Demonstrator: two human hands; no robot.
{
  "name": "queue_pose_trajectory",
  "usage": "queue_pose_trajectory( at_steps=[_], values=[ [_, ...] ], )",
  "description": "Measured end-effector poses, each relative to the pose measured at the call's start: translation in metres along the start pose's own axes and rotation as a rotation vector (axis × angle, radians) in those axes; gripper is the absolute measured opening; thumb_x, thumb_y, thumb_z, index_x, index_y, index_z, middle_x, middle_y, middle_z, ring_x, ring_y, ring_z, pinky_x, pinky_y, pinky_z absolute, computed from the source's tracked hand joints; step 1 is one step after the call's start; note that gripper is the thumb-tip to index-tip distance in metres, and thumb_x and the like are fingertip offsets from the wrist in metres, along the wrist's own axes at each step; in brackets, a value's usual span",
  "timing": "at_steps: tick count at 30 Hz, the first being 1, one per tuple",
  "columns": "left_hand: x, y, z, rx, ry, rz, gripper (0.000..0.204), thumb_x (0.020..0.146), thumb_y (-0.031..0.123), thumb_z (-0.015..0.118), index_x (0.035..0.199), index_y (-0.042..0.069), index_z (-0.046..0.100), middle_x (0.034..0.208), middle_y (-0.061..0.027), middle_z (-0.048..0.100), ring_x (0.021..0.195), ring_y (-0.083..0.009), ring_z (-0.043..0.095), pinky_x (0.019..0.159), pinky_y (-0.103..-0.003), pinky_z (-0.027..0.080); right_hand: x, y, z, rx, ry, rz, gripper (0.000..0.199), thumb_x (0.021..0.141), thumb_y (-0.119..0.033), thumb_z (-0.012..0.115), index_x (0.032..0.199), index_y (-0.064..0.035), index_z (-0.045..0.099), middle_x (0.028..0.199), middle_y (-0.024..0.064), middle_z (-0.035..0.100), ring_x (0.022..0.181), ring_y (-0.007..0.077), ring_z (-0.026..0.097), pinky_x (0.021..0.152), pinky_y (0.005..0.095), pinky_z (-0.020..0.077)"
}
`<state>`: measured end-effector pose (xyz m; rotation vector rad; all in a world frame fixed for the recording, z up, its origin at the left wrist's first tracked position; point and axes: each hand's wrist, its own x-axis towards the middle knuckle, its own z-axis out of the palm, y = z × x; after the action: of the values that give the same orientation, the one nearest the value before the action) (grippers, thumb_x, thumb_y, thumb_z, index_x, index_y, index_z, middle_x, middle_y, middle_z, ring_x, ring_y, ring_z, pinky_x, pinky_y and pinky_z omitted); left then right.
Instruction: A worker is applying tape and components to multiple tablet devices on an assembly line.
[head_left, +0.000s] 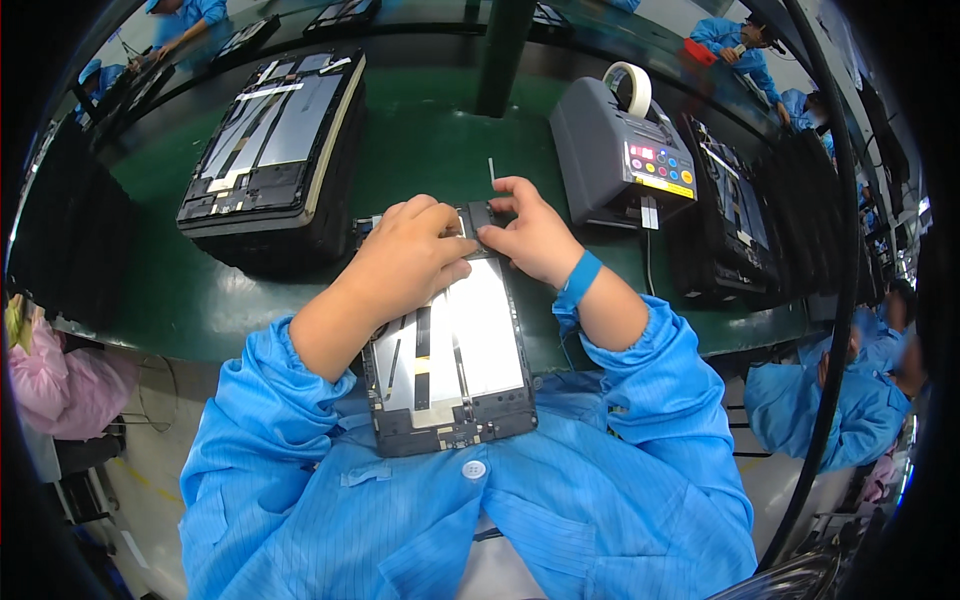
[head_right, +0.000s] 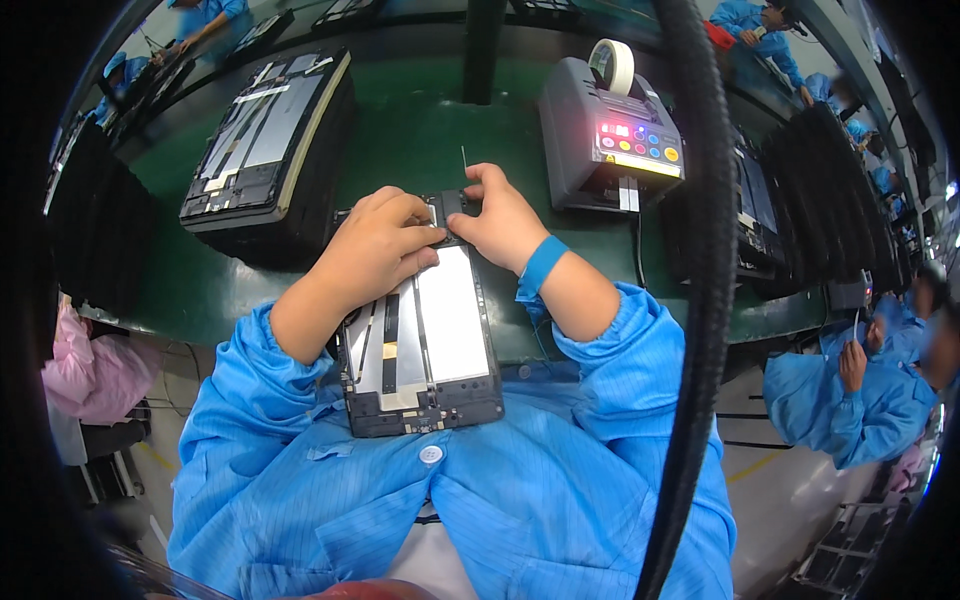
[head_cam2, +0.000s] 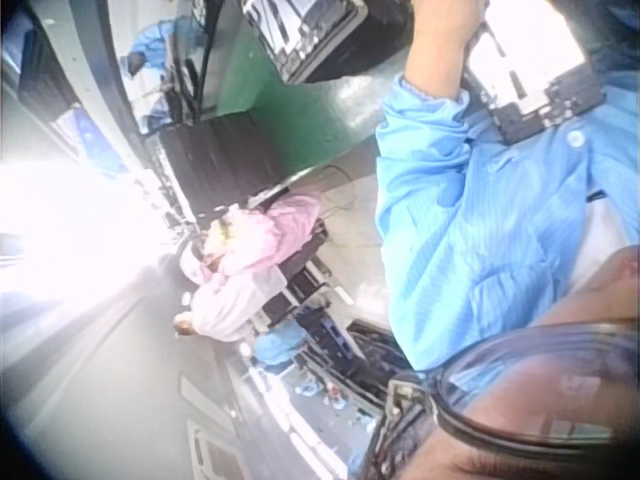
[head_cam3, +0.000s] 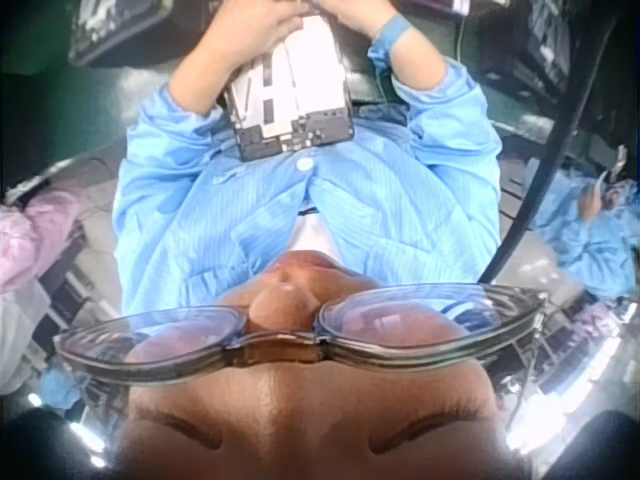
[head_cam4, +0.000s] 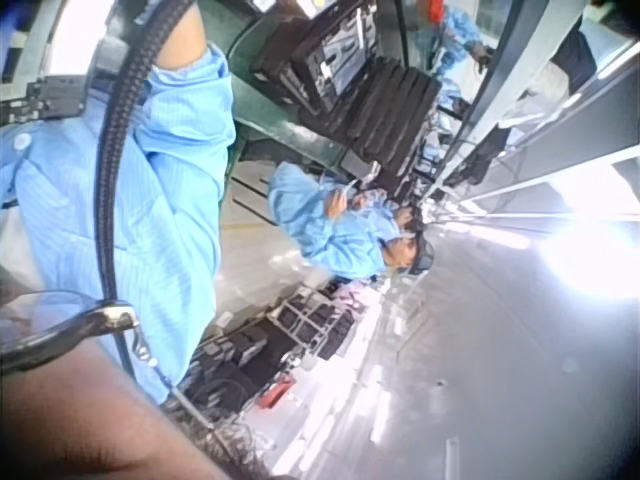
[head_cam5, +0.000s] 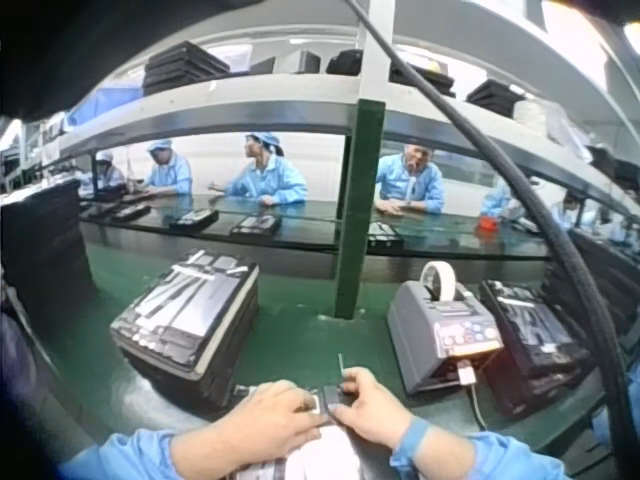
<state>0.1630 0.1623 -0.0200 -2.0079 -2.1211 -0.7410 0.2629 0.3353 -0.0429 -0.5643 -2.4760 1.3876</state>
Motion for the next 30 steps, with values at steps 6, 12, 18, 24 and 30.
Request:
queue_pose_trajectory(
  at_steps=[6, 12, 18, 24, 30],
  values=[
    [-0.001, -0.004, 0.0, 0.041, -0.006, -0.033, 0.023, 0.074, 0.021, 0.07, 0.096, 0.013, 0.071, 0.1, -0.0095, 0.057, 0.101, -0.0259, 0.051, 0.089, -0.039, 0.04, 0.006, -0.003, -0.002, 0.263, -0.099, 0.061, 0.067, 0.07, -0.007, 0.069, 0.129, -0.0014, 0.037, 0.112, 0.0145, 0.05, 0.089, 0.0209, 0.056, 0.074, 0.0296, 0.0496],
    [-0.003, -0.007, 0.003, 0.008, 0.047, -0.073, 0.026, 0.07, 0.019, 0.072, 0.096, 0.013, 0.071, 0.101, -0.0095, 0.056, 0.102, -0.028, 0.05, 0.09, -0.04, 0.04, 0.007, -0.009, -0.01, 0.397, -0.18, 0.181, 0.072, 0.068, -0.003, 0.068, 0.131, -0.0031, 0.032, 0.113, 0.0111, 0.047, 0.088, 0.0179, 0.055, 0.066, 0.0276, 0.0491],
    [-0.005, -0.006, 0.002, -0.05, 0.036, -0.1, 0.026, 0.071, 0.019, 0.072, 0.096, 0.013, 0.071, 0.104, -0.0103, 0.055, 0.106, -0.0285, 0.049, 0.092, -0.041, 0.039, 0.007, -0.013, -0.01, 0.421, -0.182, 0.222, 0.071, 0.069, -0.002, 0.068, 0.13, -0.0035, 0.033, 0.112, 0.0096, 0.047, 0.084, 0.016, 0.055, 0.061, 0.0263, 0.0487],
    [-0.006, -0.006, 0.003, -0.024, 0.037, -0.13, 0.024, 0.072, 0.018, 0.07, 0.096, 0.012, 0.071, 0.107, -0.0119, 0.054, 0.11, -0.0295, 0.047, 0.095, -0.042, 0.037, 0.008, -0.01, -0.008, 0.372, -0.164, 0.159, 0.061, 0.071, -0.005, 0.069, 0.125, -0.0041, 0.039, 0.105, 0.0061, 0.048, 0.077, 0.0128, 0.055, 0.06, 0.0238, 0.047],
    [-0.004, -0.012, 0.006, -0.106, 0.036, -0.176, 0.02, 0.076, 0.015, 0.065, 0.094, 0.012, 0.072, 0.109, -0.013, 0.053, 0.113, -0.0304, 0.045, 0.096, -0.042, 0.036, 0.016, -0.014, -0.038, 0.001, -0.395, -0.241, 0.012, 0.084, -0.015, 0.063, 0.081, -0.0032, 0.06, 0.079, 0.0062, 0.059, 0.069, 0.0162, 0.055, 0.063, 0.0295, 0.0449]
  ],
)
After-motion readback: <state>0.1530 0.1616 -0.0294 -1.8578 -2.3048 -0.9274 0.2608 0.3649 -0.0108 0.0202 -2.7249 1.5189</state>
